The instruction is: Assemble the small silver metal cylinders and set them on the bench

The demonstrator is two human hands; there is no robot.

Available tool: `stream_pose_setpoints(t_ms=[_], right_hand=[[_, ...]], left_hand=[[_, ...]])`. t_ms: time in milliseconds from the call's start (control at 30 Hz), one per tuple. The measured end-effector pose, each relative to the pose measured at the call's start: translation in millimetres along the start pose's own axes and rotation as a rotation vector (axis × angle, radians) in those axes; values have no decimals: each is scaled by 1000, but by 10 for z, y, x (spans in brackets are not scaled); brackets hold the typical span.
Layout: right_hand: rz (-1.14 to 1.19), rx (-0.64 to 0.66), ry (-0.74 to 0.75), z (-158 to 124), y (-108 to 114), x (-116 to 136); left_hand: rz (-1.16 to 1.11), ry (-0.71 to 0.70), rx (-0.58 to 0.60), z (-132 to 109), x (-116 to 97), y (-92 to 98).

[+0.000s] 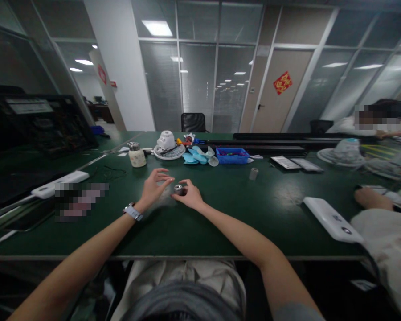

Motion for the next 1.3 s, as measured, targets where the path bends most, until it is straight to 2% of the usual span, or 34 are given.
stream_pose_setpoints(t_ms=[67, 200, 300, 400, 467, 600, 700, 767, 833, 1000, 1100, 1200, 1300], right_hand=[[28, 33, 1, -17, 8, -1], [75, 86, 13, -42, 31, 2], [128, 109, -6, -50, 36, 6], [146, 124, -22, -55, 34, 9], [132, 115, -16, -61, 27, 13], [117, 88, 13, -65, 22, 25], [147, 93, 5, -41, 134, -27], [173, 77, -11, -12, 333, -139], [197, -8, -43, 12, 642, -327], [213, -457, -162, -59, 1659, -928], [109, -708, -315, -189, 2180, -1209], [-89, -904, -514, -300, 2498, -1380], [-187, -935, -608, -344, 2586, -1436]], left_hand=[[44, 36, 17, -13, 128, 106], [91, 93, 215, -93, 398, 230], [84, 98, 332, -140, 521, 231], [56, 82, 404, -151, 541, 206], [31, 100, 398, -144, 508, 199], [72, 167, 306, -117, 402, 209], [136, 184, 253, -106, 348, 220], [151, 176, 243, -105, 334, 221], [158, 164, 240, -105, 330, 218], [196, 94, 264, -86, 319, 202], [292, 51, 293, -69, 310, 202], [341, 54, 299, -61, 314, 210], [370, 67, 285, -61, 332, 219]])
Point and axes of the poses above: each hand's wrist, its own z-axis towards the middle knuckle, its own y-axis out of the back of the hand, x = y × z, the point moved 1 cm from there along z, towards the middle knuckle, and after that the axes turned 15 degrees about -y, right-handed, at the moved point
